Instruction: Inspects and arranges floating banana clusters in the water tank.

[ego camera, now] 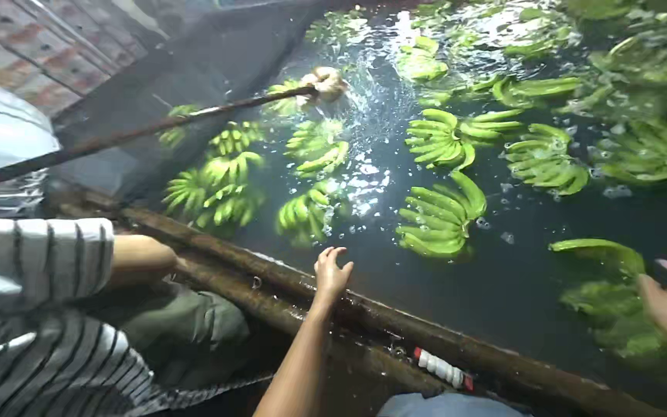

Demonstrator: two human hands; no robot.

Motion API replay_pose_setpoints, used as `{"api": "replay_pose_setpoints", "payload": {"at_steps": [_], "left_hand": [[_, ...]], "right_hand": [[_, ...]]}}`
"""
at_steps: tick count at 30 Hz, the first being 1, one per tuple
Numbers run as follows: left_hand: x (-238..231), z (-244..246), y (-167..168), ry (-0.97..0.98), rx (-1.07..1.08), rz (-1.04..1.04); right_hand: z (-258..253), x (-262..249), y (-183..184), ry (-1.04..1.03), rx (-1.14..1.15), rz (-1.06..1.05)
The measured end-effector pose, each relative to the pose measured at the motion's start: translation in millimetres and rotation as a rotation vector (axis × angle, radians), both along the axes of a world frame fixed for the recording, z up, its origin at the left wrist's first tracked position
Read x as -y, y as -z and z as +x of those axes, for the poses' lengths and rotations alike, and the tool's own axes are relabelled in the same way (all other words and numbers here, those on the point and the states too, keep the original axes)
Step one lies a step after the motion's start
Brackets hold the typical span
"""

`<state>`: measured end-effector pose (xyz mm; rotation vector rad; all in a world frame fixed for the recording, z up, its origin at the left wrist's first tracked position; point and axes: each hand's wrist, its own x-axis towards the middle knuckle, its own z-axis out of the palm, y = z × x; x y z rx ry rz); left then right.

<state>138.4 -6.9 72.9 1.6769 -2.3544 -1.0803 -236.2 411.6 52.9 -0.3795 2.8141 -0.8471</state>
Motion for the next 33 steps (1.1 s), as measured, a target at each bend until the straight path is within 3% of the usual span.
{"api": "replay_pose_setpoints", "payload": {"at_steps": [5,9,14,18,22,27,33], "left_hand": [[61.2,-27.0,27.9,0.038,0.049,0.028],[98.8,-53.0,47.5,-0.003,0.056,-0.008],[114.7,-69.5,78.7,-0.029,0.014,0.027],[112.0,-81.1,96.9,-0.122,-0.048,-0.126],[137.8,-67.7,88.5,-0.112,0.075,-0.303],[187.4,-34.6,95.0,-0.152,0.237,-0.249],[210.1,-12.1,107.6,-0.310,0.210,-0.155]], "right_hand": [[54.5,140.0,21.9,-0.200,0.468,-0.046],[81.3,213.0,60.7,0.002,0.661,-0.173],[107.6,247.6,89.4,0.208,0.744,-0.279],[106.0,238.7,96.0,0.144,0.634,-0.241],[94.1,207.6,88.7,0.210,0.510,-0.263],[51.3,142.9,64.1,0.250,0.361,-0.088],[-0.5,42.4,48.8,0.335,0.199,0.078]]}}
